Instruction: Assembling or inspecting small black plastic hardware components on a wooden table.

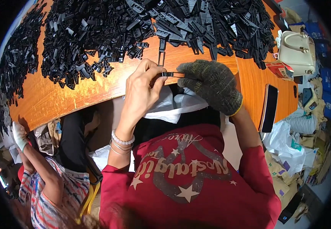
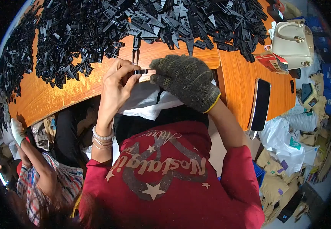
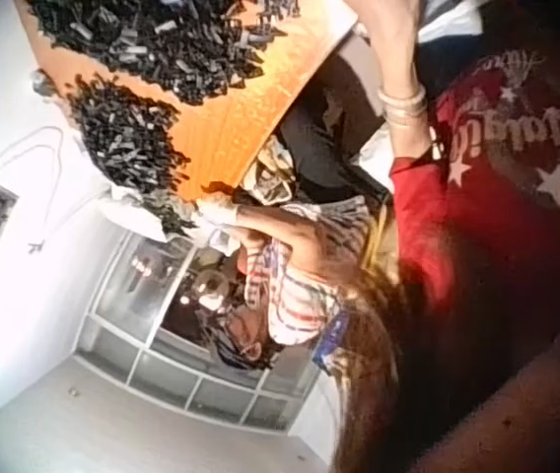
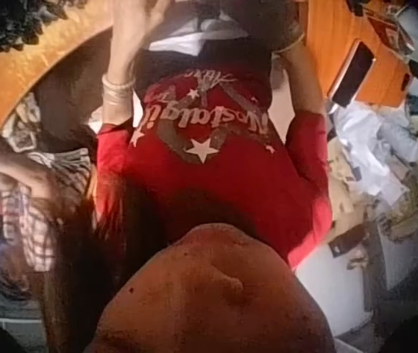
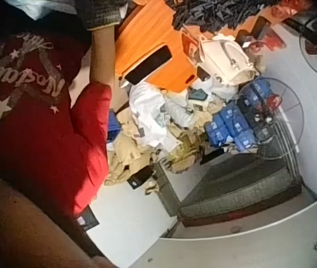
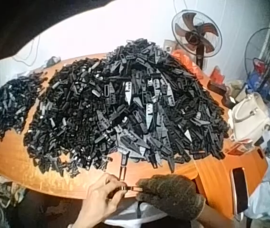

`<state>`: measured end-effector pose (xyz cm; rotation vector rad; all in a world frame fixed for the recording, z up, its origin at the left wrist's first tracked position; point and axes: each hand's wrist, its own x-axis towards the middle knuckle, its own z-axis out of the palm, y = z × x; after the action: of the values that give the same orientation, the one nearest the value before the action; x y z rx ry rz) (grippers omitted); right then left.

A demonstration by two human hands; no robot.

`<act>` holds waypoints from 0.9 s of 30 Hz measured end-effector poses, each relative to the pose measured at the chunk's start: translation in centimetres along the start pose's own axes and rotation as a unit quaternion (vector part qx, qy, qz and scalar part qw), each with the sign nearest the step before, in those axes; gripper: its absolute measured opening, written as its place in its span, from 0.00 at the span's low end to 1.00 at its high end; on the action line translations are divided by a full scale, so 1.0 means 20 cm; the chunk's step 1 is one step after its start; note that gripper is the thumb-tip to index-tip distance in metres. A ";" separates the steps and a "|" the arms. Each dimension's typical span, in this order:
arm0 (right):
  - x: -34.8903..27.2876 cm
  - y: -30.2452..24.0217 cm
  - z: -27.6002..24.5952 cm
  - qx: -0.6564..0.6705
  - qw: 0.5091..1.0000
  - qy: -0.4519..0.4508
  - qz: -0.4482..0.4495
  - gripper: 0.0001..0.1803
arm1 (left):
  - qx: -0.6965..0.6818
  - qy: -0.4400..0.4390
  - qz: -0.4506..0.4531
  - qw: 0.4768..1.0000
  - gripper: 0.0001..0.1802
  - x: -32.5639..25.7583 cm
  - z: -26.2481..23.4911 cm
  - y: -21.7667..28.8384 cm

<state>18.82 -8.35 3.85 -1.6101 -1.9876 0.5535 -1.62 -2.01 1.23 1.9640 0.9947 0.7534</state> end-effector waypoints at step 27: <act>0.15 -0.06 0.00 -0.151 0.968 -0.146 -0.134 0.15 | -0.061 0.010 0.074 0.995 0.07 0.01 0.01 -0.07</act>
<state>17.45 -5.75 4.95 -1.4538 -2.5663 0.4156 -1.83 -1.51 -0.03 1.9420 0.8011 0.8962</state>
